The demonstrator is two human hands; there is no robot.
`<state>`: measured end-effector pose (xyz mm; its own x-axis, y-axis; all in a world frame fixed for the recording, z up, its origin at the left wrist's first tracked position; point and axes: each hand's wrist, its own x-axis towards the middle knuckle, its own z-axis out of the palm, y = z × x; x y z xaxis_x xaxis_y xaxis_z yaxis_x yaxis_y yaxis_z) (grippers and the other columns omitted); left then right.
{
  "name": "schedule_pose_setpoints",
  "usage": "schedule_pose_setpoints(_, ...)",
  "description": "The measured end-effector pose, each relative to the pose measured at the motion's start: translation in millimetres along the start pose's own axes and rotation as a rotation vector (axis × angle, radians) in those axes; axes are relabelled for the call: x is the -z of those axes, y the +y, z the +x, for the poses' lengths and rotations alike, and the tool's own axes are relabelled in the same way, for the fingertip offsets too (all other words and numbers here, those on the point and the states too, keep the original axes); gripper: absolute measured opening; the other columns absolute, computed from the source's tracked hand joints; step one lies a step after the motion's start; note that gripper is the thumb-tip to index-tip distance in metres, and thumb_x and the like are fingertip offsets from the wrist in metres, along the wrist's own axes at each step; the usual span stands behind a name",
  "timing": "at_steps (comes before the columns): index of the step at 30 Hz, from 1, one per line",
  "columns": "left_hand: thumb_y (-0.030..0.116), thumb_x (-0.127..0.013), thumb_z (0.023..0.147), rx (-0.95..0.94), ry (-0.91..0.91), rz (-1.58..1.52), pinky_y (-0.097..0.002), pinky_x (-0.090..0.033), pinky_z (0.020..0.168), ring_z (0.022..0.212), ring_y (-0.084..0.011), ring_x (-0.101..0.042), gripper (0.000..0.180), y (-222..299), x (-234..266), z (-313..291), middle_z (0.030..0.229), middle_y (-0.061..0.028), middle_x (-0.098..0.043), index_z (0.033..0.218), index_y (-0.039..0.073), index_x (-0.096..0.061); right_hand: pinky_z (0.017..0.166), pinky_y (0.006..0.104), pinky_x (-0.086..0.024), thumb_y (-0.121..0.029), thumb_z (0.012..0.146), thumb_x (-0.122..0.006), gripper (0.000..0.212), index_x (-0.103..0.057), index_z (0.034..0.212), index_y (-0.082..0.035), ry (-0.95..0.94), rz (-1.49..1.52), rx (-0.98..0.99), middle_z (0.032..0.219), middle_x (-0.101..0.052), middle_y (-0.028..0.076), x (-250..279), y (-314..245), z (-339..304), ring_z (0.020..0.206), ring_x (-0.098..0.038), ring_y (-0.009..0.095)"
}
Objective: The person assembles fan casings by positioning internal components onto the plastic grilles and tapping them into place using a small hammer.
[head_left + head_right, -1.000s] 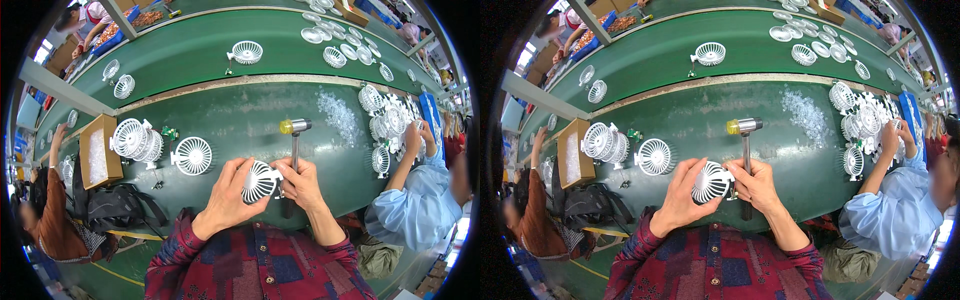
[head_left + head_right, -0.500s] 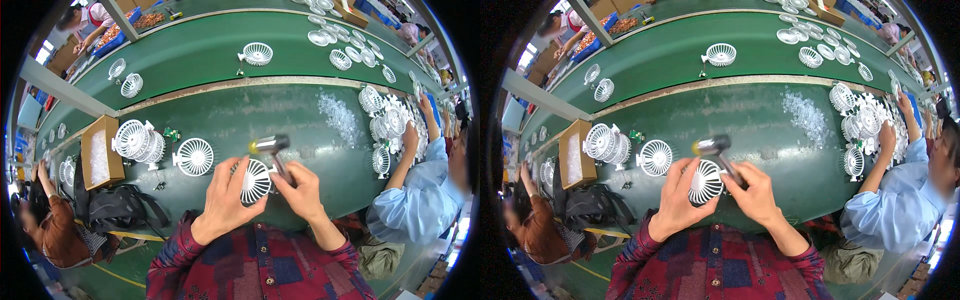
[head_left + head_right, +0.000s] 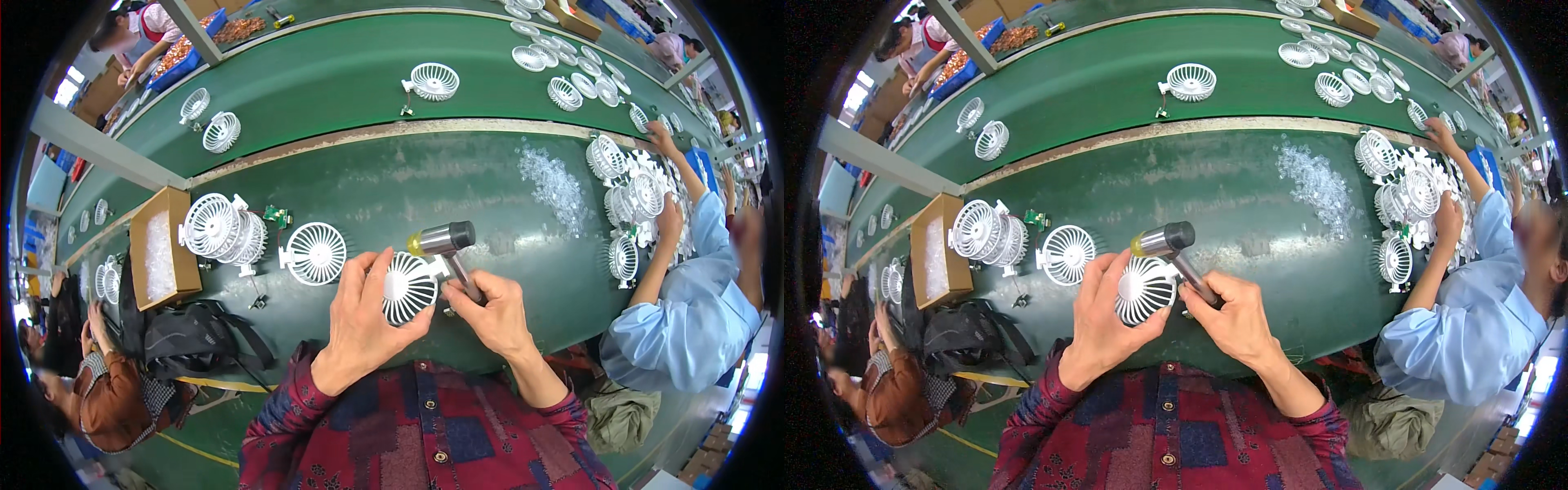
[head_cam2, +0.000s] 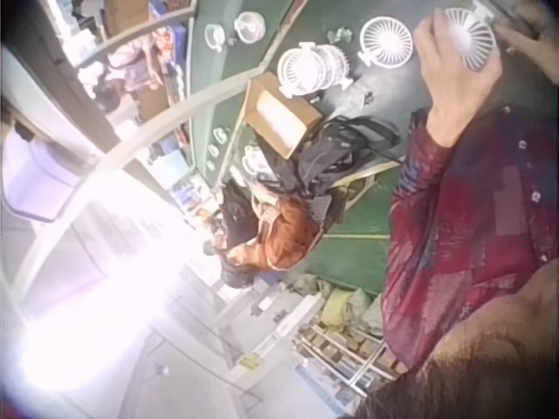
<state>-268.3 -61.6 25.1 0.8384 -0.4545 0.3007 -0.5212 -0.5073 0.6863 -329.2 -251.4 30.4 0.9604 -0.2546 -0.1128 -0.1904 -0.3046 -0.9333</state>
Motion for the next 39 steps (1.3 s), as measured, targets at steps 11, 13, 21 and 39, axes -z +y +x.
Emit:
schedule_pose_setpoints(11,0.019,-0.078,0.083,0.739,-0.253,-1.165,-0.0280,-0.048,0.084,0.102,-0.0162,-0.059,0.060,-26.2,7.8,21.9,0.118,-0.0132,-0.060,0.128,-0.006,-0.048,0.047,0.0193,-0.031,-0.009,0.085,-0.072,0.013,-0.071,0.092,0.003,0.122,0.177,-0.093,0.060,-0.054,-0.007,6.2,4.4,13.4,0.054,-0.043,0.000)
schedule_pose_setpoints(13,0.017,-0.079,0.081,0.707,-0.535,-1.212,-0.0274,-0.049,0.077,0.090,-0.0134,-0.061,0.040,-28.1,12.3,33.4,0.100,-0.0081,-0.066,0.109,-0.002,-0.058,0.051,0.0193,-0.035,-0.007,0.085,-0.071,0.014,-0.070,0.094,0.004,0.117,0.049,-0.027,0.068,-0.060,-0.004,8.7,0.6,17.1,0.058,-0.046,0.002)
schedule_pose_setpoints(21,0.016,-0.073,0.076,-0.196,0.294,0.274,-0.0465,-0.038,0.086,0.107,-0.0389,-0.047,0.050,-49.4,26.8,146.5,0.121,-0.0219,-0.048,0.115,-0.003,-0.048,0.055,0.0194,-0.037,-0.001,0.089,-0.064,0.013,-0.060,0.078,0.005,0.410,-0.147,0.363,0.089,-0.066,0.005,27.0,-19.7,24.9,0.065,-0.048,0.004)
schedule_pose_setpoints(39,0.023,-0.065,0.073,0.382,0.050,1.115,-0.0515,-0.039,0.087,0.106,-0.0345,-0.058,0.033,-193.9,64.5,200.1,0.101,-0.0169,-0.068,0.099,0.002,-0.067,0.032,0.0209,-0.021,-0.017,0.100,-0.054,0.028,-0.063,0.089,0.007,0.049,0.393,-0.128,0.063,-0.062,0.012,14.6,16.7,6.2,0.034,-0.034,0.004)
